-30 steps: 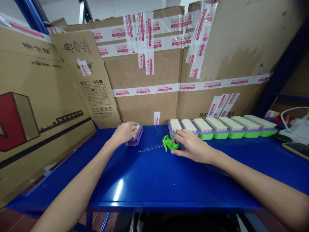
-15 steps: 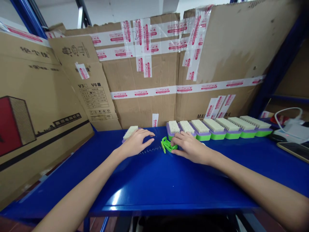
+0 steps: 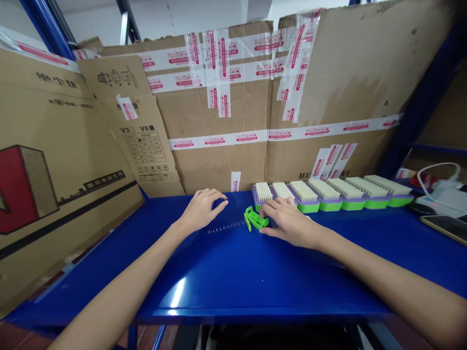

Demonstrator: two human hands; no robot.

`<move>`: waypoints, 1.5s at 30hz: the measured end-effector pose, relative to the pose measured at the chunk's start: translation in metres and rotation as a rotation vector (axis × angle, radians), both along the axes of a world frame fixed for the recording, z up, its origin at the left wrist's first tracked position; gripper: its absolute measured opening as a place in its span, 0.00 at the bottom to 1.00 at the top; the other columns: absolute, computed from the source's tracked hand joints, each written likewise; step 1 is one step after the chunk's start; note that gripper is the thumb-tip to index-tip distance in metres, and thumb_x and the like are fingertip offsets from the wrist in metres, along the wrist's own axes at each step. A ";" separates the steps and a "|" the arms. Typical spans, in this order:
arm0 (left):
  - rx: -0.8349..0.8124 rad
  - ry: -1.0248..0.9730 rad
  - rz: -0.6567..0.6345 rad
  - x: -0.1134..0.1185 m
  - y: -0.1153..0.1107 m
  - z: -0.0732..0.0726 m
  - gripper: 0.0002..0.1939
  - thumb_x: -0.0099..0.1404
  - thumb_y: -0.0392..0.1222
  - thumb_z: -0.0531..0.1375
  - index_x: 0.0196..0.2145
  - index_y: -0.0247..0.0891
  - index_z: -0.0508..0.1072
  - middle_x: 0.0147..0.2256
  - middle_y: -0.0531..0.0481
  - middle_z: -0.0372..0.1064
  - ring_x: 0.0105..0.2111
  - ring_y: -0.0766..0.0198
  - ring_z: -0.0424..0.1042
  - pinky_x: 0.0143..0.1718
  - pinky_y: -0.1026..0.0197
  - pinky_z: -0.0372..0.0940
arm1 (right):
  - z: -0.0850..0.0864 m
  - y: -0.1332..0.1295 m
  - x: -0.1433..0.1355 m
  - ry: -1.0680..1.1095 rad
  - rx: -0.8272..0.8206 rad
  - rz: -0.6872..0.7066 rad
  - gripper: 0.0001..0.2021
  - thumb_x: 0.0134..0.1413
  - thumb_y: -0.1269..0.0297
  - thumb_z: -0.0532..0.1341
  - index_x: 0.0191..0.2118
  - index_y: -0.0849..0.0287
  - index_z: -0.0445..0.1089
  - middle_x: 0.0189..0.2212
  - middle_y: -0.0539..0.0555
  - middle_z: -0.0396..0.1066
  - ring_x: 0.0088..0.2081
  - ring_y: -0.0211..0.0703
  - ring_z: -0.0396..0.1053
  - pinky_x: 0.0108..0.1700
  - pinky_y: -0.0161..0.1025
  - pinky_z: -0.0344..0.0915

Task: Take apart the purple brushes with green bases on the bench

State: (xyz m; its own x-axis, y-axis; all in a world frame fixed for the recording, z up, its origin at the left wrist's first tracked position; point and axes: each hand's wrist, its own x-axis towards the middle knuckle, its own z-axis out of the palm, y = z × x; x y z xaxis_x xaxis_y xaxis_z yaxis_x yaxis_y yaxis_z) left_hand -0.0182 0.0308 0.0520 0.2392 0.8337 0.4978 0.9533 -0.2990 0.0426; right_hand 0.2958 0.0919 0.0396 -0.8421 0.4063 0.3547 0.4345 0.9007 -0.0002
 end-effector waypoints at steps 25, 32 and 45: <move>-0.319 -0.052 -0.228 0.037 -0.016 -0.008 0.20 0.70 0.54 0.68 0.54 0.46 0.72 0.36 0.56 0.79 0.43 0.53 0.80 0.64 0.39 0.59 | 0.006 0.002 0.003 0.041 -0.059 0.065 0.09 0.74 0.58 0.60 0.44 0.57 0.73 0.46 0.60 0.78 0.47 0.57 0.65 0.48 0.50 0.53; -0.301 -0.088 -0.236 0.038 -0.017 -0.010 0.20 0.71 0.52 0.67 0.56 0.44 0.71 0.38 0.53 0.78 0.40 0.55 0.78 0.54 0.46 0.66 | 0.005 0.001 0.002 -0.015 -0.035 0.062 0.09 0.77 0.64 0.55 0.47 0.57 0.73 0.47 0.61 0.76 0.47 0.56 0.63 0.47 0.49 0.52; -0.386 -0.225 -0.218 0.051 -0.022 -0.010 0.23 0.71 0.52 0.66 0.57 0.45 0.65 0.44 0.48 0.79 0.41 0.52 0.80 0.44 0.49 0.71 | -0.002 -0.004 -0.002 0.035 -0.079 0.168 0.14 0.79 0.65 0.50 0.49 0.57 0.74 0.42 0.59 0.75 0.45 0.54 0.65 0.50 0.50 0.57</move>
State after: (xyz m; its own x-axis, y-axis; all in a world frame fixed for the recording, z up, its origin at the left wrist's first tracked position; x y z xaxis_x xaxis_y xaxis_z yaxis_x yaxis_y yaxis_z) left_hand 0.0328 0.0092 0.0419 0.3508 0.9097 0.2223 0.8245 -0.4126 0.3873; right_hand 0.2941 0.0882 0.0376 -0.8881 0.2885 0.3579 0.2762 0.9572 -0.0863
